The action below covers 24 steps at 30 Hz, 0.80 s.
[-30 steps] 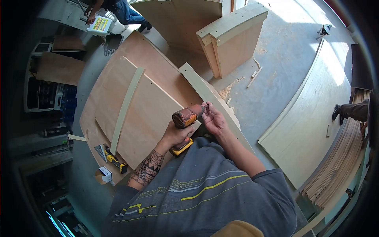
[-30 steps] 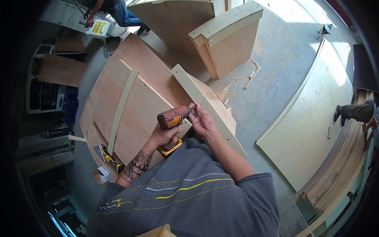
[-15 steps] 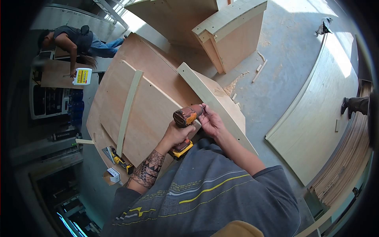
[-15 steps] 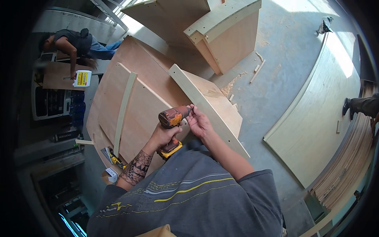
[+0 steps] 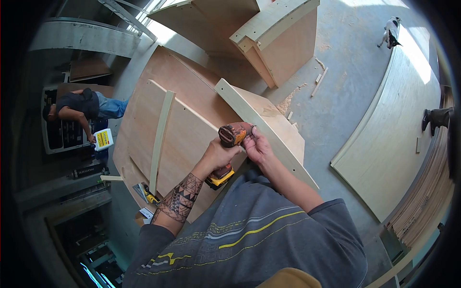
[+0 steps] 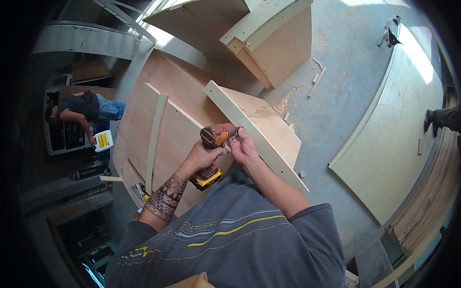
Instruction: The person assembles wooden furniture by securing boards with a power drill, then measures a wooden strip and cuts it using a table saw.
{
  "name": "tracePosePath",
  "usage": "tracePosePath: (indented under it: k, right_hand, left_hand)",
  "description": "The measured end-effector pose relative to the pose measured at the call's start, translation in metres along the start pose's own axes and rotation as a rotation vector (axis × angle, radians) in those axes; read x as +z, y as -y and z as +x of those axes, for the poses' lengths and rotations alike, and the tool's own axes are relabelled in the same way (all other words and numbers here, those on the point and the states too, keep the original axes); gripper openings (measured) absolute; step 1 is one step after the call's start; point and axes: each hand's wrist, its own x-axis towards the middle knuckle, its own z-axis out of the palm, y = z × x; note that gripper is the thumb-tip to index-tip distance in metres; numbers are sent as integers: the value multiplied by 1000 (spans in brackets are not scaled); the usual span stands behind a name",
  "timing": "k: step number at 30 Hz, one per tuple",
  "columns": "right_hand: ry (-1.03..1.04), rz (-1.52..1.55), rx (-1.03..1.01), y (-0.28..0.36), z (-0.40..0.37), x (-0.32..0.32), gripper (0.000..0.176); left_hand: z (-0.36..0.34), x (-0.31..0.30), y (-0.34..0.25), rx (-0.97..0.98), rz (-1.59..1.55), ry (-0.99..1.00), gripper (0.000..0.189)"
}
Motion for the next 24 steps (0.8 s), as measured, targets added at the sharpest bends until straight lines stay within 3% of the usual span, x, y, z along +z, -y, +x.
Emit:
tracePosePath:
  k: [2, 6, 8, 9, 11, 12, 14, 18, 24]
  right_hand:
    - [6, 18, -22, -2, 1, -2, 19]
    - [14, -179, 56, 16, -29, 7, 23]
    - [-108, -1599, -487, 32, -79, 40, 43]
    - [-109, -1601, -485, 39, -90, 42, 43]
    - [-369, -2566, -1410, 55, -103, 40, 65]
    - [-374, -2568, -1406, 62, -101, 31, 65]
    - [-133, -2509, -728, 74, -84, 6, 78]
    - [-125, -2468, -683, 76, -77, 2, 68]
    - [-155, -2458, -704, 74, -75, 0, 62]
  left_hand:
    - [5, 2, 8, 108, 26, -28, 29]
    - [4, -4, -6, 81, 79, -35, 29]
    - [-2, -10, -22, -31, 140, 34, 30]
    - [-1, -10, -20, -32, 138, 34, 30]
    - [1, -9, -17, 33, 165, -1, 33]
    - [0, -9, -18, 32, 166, 4, 33]
    - [-1, -10, -25, -62, 179, 26, 40]
    - [2, -8, -24, 9, 232, 26, 39]
    - [13, 2, -17, -95, 182, 64, 41]
